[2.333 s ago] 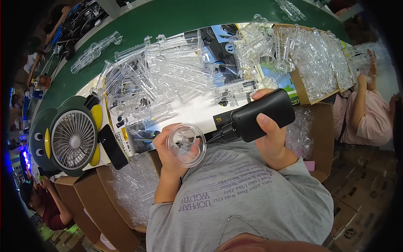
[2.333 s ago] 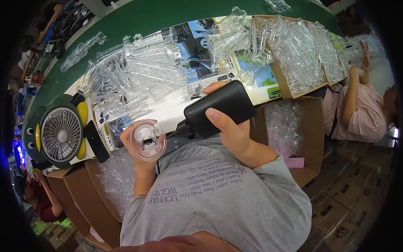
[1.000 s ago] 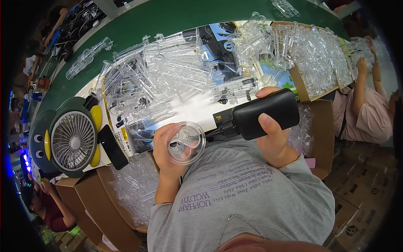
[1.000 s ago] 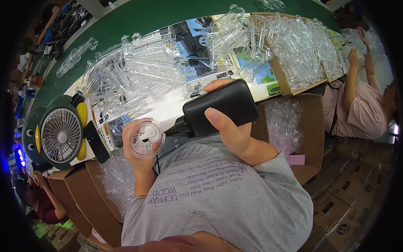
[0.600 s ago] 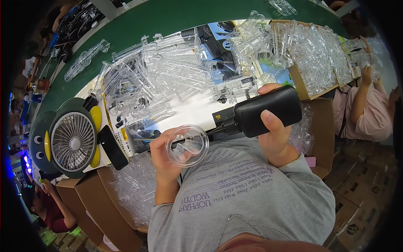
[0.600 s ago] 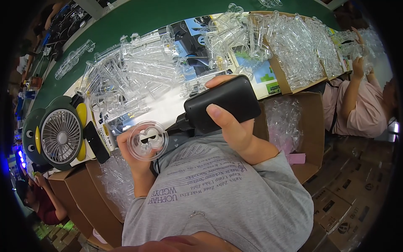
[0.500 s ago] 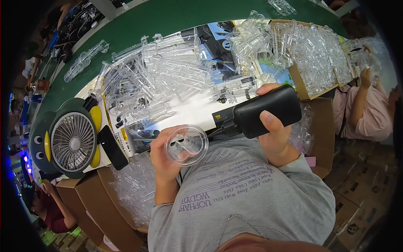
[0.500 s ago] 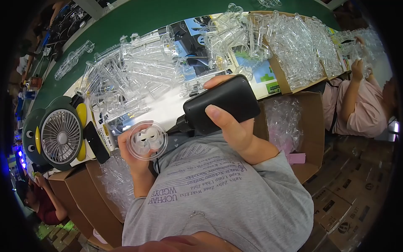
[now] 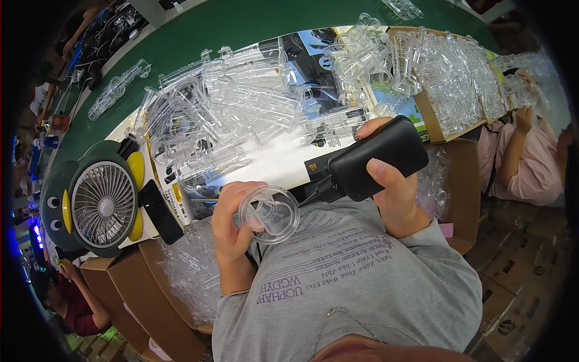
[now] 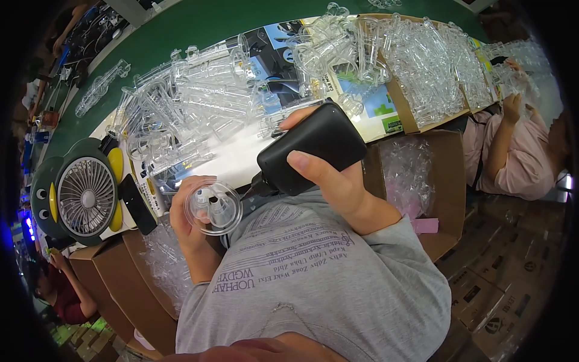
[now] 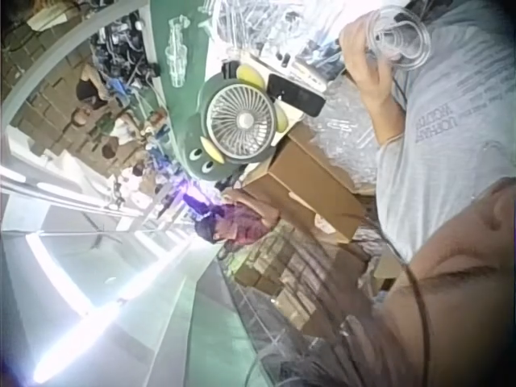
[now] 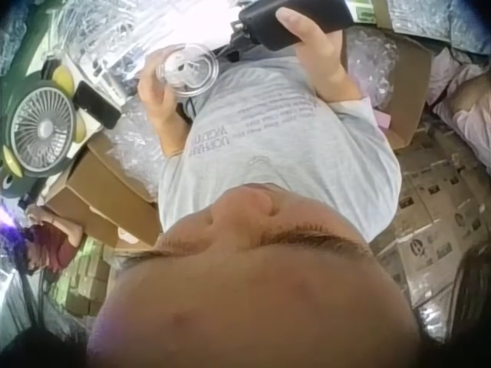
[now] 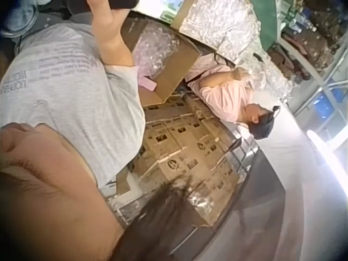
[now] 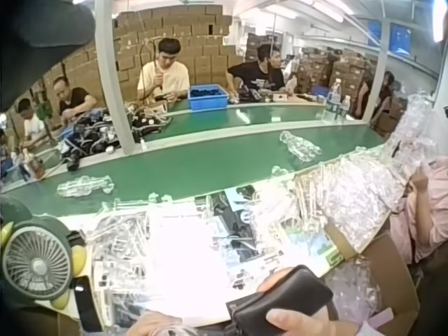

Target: Assembling small plastic components on a production line by applying liquid from a dispenser bottle.

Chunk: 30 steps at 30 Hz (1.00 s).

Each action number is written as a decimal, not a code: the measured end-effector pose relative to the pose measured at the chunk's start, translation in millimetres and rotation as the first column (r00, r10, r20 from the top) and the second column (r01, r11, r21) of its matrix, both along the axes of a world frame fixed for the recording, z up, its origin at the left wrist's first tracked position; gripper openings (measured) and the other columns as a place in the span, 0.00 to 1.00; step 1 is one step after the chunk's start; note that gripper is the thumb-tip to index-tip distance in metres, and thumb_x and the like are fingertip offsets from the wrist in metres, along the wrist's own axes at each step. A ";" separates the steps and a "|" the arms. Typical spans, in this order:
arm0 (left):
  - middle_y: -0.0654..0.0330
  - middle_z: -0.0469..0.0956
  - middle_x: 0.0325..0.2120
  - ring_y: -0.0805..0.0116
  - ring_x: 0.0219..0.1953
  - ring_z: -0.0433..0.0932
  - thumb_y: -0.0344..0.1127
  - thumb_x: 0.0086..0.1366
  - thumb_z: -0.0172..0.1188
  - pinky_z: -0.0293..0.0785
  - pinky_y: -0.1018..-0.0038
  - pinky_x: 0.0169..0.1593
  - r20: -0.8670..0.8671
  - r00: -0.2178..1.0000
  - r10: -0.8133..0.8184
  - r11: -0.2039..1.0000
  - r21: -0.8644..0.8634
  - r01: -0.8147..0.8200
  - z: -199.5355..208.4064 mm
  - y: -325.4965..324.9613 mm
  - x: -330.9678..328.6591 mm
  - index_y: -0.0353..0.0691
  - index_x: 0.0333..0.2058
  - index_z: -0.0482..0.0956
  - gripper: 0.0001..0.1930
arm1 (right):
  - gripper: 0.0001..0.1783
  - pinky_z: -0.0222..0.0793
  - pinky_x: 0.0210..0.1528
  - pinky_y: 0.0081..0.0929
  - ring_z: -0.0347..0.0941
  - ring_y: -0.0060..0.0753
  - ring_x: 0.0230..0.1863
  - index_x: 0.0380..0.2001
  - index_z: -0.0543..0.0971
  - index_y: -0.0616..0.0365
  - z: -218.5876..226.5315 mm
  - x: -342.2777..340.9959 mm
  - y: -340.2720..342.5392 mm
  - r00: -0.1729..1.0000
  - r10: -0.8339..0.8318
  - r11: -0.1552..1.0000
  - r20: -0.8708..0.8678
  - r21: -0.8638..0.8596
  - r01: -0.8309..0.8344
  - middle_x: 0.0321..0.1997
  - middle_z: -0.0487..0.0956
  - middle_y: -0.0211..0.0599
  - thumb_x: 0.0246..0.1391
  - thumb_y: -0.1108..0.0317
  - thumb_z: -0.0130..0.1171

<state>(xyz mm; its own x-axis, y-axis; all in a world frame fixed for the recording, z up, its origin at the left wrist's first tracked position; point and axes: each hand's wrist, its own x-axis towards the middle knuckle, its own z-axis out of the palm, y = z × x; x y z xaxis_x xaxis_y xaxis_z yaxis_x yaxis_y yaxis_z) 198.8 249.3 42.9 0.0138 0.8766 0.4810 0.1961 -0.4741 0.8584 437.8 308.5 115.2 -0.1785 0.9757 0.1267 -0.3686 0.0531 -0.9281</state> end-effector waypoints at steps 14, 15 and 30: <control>0.52 0.78 0.33 0.56 0.34 0.77 0.49 0.59 0.52 0.67 0.66 0.39 -0.174 0.982 -0.076 0.991 0.097 0.094 8.5 7.9 0.6 0.33 0.38 0.74 0.21 | 0.19 0.66 0.40 0.17 0.70 0.21 0.36 0.41 0.70 0.63 -1.5 0.2 2.1 1.000 -0.001 0.999 -0.006 -0.034 0.001 0.36 0.74 0.35 0.44 0.70 0.58; 0.52 0.79 0.33 0.57 0.33 0.77 0.49 0.59 0.52 0.67 0.66 0.39 -0.165 0.983 -0.078 0.991 0.099 0.095 8.0 7.5 0.6 0.33 0.38 0.74 0.21 | 0.19 0.66 0.39 0.17 0.70 0.20 0.35 0.41 0.70 0.62 -1.5 -0.2 2.3 1.000 0.003 0.999 -0.011 -0.045 -0.003 0.35 0.74 0.35 0.44 0.70 0.58; 0.51 0.79 0.31 0.57 0.33 0.77 0.48 0.59 0.54 0.67 0.66 0.39 -0.158 0.983 -0.089 0.988 0.113 0.108 12.7 5.4 4.4 0.34 0.35 0.75 0.20 | 0.21 0.70 0.35 0.20 0.73 0.24 0.32 0.40 0.69 0.62 -5.4 -0.5 11.4 0.996 0.086 0.968 -0.014 -0.235 -0.086 0.33 0.72 0.37 0.41 0.64 0.57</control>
